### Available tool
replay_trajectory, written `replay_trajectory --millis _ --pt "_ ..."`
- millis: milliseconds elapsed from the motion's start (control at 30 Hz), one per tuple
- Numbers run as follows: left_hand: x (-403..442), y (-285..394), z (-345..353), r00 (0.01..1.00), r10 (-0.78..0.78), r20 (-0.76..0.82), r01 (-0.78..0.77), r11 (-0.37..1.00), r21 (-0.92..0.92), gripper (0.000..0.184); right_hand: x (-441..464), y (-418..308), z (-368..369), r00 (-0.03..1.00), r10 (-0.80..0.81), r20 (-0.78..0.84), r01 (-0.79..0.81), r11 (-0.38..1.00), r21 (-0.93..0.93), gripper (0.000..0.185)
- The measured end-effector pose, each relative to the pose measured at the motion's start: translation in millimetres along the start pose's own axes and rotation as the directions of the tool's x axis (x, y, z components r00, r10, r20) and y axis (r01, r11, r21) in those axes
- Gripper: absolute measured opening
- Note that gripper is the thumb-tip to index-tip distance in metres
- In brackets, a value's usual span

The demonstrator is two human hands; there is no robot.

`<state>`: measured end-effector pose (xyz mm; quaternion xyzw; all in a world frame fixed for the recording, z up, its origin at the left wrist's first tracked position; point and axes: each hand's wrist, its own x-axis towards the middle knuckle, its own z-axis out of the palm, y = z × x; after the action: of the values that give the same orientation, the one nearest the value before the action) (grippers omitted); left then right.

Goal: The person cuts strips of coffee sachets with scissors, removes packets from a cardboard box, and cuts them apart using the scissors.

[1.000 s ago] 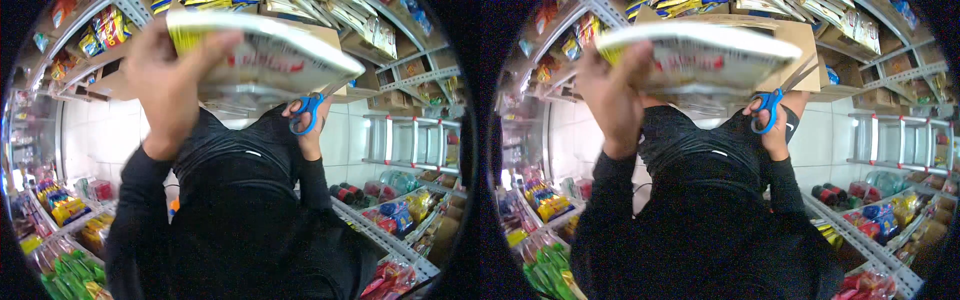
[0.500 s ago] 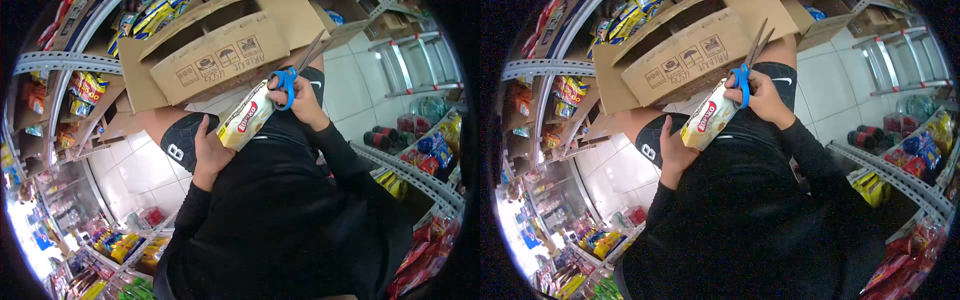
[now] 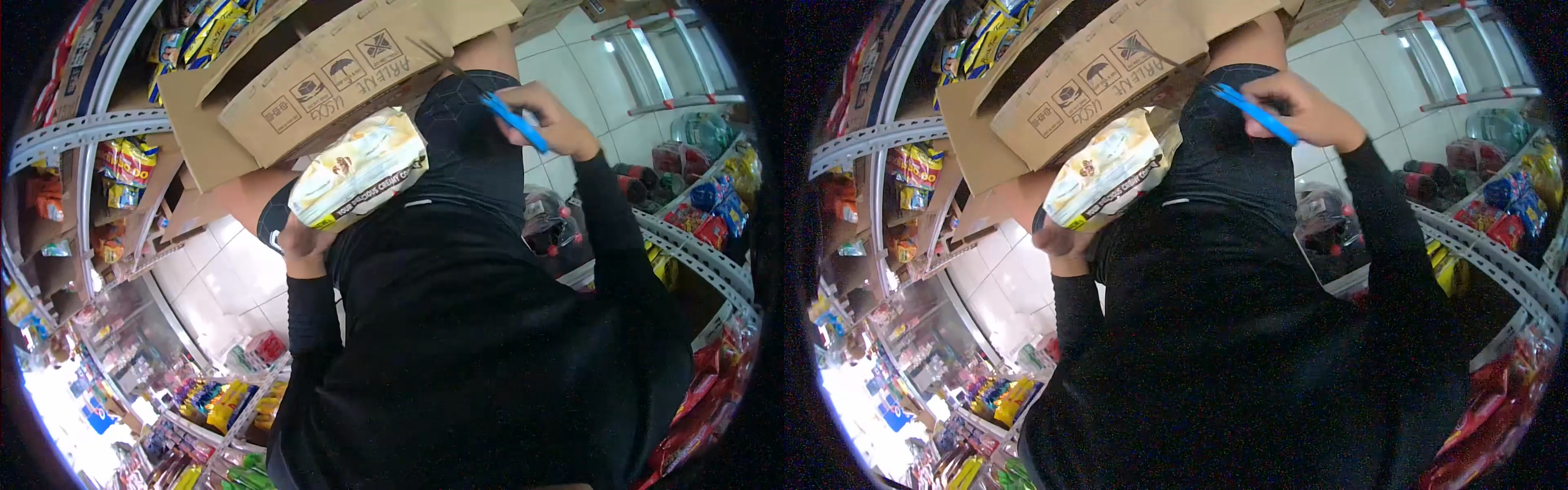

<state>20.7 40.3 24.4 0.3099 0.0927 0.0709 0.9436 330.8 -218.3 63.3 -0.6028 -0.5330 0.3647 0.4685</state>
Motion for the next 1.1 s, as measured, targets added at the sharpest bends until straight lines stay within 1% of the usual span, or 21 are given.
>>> replay_trajectory --millis 33,67,100,167,200,233,333,367,433,533,633,667,700,767,800,833,933,967,1033,1067,1100 --pt "-2.3 3.0 0.8 0.994 0.043 0.098 -0.039 0.998 -0.048 0.119 -4.7 5.0 -12.6 0.997 0.006 0.071 -0.001 0.997 -0.075 0.036" --pt "-5.9 6.4 -0.6 0.982 0.089 0.165 -0.077 0.994 -0.082 0.122 -8.9 9.5 -21.7 0.989 0.015 0.146 0.007 0.989 -0.146 0.043" --pt "-8.9 11.6 -1.9 0.964 0.137 0.230 -0.113 0.987 -0.116 0.125 -10.1 11.2 -25.0 0.966 0.071 0.248 -0.057 0.996 -0.062 0.056" --pt "-11.8 18.6 2.0 0.924 0.187 0.332 -0.122 0.971 -0.208 0.128 -8.3 12.0 -25.7 0.897 0.085 0.433 -0.134 0.988 0.083 0.060" --pt "-8.9 22.9 7.1 0.913 0.194 0.360 -0.119 0.968 -0.221 0.127 -7.0 11.0 -26.2 0.851 0.084 0.518 -0.183 0.973 0.143 0.061" --pt "-5.9 27.2 12.2 0.900 0.201 0.387 -0.115 0.965 -0.235 0.127 -4.5 6.1 -23.4 0.817 0.086 0.570 -0.240 0.950 0.200 0.066" --pt "-4.5 35.0 24.5 0.910 0.143 0.388 -0.036 0.962 -0.269 0.127 3.5 10.4 -17.7 0.724 -0.045 0.688 -0.191 0.946 0.263 0.065" --pt "-3.4 34.8 27.6 0.911 0.121 0.394 -0.008 0.961 -0.278 0.127 6.7 10.7 -15.6 0.717 -0.068 0.694 -0.174 0.946 0.272 0.064" --pt "-6.5 32.4 26.7 0.921 0.128 0.369 -0.031 0.966 -0.258 0.128 13.6 9.6 -11.5 0.704 -0.109 0.702 -0.142 0.947 0.289 0.063" --pt "-20.2 34.8 13.8 0.948 0.108 0.300 -0.034 0.970 -0.242 0.130 16.3 6.4 -6.8 0.669 0.033 0.742 -0.262 0.945 0.194 0.071" --pt "-24.0 31.1 1.5 0.963 0.099 0.249 -0.043 0.975 -0.218 0.130 17.9 7.5 -2.3 0.677 0.019 0.736 -0.232 0.954 0.189 0.070" --pt "-17.6 29.3 16.6 0.956 0.132 0.263 -0.059 0.962 -0.266 0.127 18.2 7.2 -0.8 0.683 0.014 0.730 -0.227 0.955 0.194 0.070" --pt "-21.1 30.0 16.4 0.968 0.109 0.226 -0.042 0.959 -0.281 0.125 19.6 3.0 0.9 0.683 0.008 0.731 -0.230 0.951 0.205 0.071" --pt "-19.1 31.2 20.8 0.984 0.105 0.146 -0.062 0.960 -0.272 0.120 20.4 -2.5 2.8 0.709 0.003 0.705 -0.269 0.926 0.266 0.072" --pt "-15.5 32.8 26.2 0.987 0.124 0.101 -0.096 0.965 -0.246 0.116 20.3 -2.9 3.0 0.719 -0.001 0.695 -0.287 0.911 0.298 0.072" --pt "-13.3 32.0 29.7 0.988 0.145 0.054 -0.130 0.967 -0.220 0.113 22.1 4.8 1.1 0.697 -0.065 0.714 -0.206 0.936 0.286 0.073" --pt "-18.6 31.7 13.6 0.989 0.141 -0.045 -0.148 0.960 -0.236 0.112 21.0 5.8 -1.1 0.703 -0.042 0.710 -0.196 0.948 0.250 0.076" --pt "-6.3 26.8 19.6 0.943 0.194 0.271 -0.088 0.929 -0.361 0.112 22.8 8.9 -1.6 0.694 -0.084 0.715 -0.171 0.945 0.277 0.071" --pt "-9.7 24.5 13.9 0.955 0.183 0.234 -0.089 0.928 -0.361 0.112 24.6 17.3 -1.3 0.671 -0.166 0.722 -0.127 0.934 0.333 0.062" --pt "-13.5 24.2 10.4 0.960 0.178 0.214 -0.091 0.927 -0.365 0.113 25.3 20.6 -1.0 0.661 -0.183 0.728 -0.116 0.933 0.340 0.061" --pt "-19.0 27.8 11.2 0.988 0.114 0.105 -0.083 0.962 -0.261 0.113 26.7 23.6 -0.8 0.649 -0.200 0.734 -0.104 0.933 0.346 0.061"
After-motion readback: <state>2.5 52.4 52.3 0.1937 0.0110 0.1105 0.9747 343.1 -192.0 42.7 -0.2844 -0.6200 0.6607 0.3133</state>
